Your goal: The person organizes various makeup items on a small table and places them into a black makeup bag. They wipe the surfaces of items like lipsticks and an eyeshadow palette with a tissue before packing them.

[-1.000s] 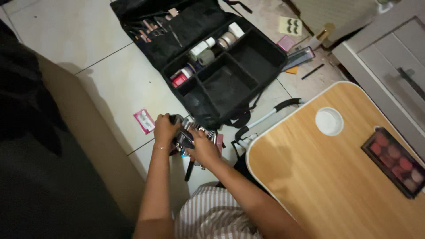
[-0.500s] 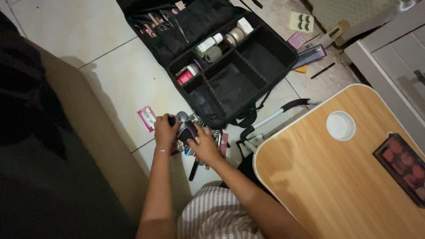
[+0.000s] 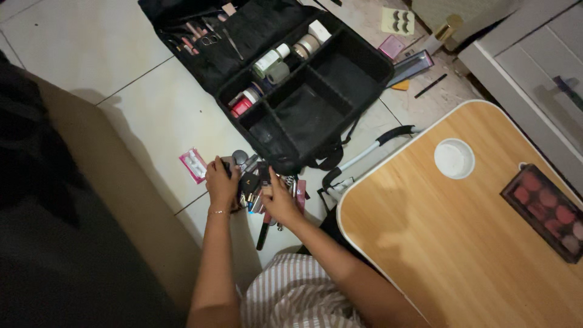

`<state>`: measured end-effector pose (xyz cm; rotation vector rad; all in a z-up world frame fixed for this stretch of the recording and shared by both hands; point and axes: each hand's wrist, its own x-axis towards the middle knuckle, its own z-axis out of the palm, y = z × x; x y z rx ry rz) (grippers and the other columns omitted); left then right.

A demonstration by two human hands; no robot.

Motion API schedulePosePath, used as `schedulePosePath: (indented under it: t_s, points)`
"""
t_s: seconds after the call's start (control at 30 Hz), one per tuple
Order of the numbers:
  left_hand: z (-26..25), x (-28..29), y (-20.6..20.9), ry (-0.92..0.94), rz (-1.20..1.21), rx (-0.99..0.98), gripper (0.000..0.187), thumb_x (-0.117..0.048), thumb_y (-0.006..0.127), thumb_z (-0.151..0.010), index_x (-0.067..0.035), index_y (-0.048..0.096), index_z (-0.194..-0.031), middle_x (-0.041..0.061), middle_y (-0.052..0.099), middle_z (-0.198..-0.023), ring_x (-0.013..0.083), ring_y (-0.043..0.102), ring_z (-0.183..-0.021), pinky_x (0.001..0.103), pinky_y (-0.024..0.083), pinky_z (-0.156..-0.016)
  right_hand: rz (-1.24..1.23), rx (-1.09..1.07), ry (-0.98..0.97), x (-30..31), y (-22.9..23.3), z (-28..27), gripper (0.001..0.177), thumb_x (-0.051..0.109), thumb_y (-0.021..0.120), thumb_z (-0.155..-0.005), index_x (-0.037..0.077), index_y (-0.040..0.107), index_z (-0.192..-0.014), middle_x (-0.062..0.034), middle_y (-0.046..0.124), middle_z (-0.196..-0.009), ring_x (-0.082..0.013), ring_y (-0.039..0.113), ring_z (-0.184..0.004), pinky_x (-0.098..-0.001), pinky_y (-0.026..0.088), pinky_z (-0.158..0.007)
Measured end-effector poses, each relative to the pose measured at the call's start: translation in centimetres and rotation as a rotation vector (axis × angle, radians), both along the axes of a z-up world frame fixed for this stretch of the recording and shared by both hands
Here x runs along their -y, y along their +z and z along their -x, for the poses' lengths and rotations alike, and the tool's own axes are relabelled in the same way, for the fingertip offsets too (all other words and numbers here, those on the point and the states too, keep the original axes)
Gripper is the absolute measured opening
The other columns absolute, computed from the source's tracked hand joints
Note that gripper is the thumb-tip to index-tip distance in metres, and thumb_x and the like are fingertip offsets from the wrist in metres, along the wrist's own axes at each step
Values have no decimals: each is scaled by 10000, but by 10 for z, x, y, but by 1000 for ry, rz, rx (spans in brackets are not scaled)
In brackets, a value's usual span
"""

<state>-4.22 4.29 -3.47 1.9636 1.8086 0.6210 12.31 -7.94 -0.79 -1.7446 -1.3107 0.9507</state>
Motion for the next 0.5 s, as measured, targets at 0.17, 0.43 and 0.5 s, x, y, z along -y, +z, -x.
schedulePosePath:
  t_s: [0.17, 0.43, 0.5]
  points:
    - [-25, 15, 39, -119, -282, 33, 414, -198, 640, -1012, 42, 608, -1347, 284, 516, -1433, 473, 482, -1315, 516, 382, -1109, -173, 62, 1, 8, -1, -5, 794, 118, 712, -870, 42, 339, -1566, -269, 435, -1544, -415, 442, -1429, -437, 386, -1155]
    - [-79, 23, 123, -256, -391, 326, 228, -154, 672, -990, 17, 618, -849, 162, 628, -986, 359, 559, -982, 478, 442, -853, -278, -254, -231, 27, 139, -17, 134, 137, 673, -968, 19, 700, -1026, -103, 660, -1195, -155, 619, -907, -256, 508, -786]
    - [-94, 22, 144, -298, -407, 338, 279, -155, 667, -1013, 11, 582, -806, 161, 598, -882, 359, 548, -894, 477, 433, -791, -229, -280, -154, 42, 190, -29, 122, 138, 679, -974, 22, 685, -939, -84, 667, -1146, -167, 600, -834, -254, 490, -730]
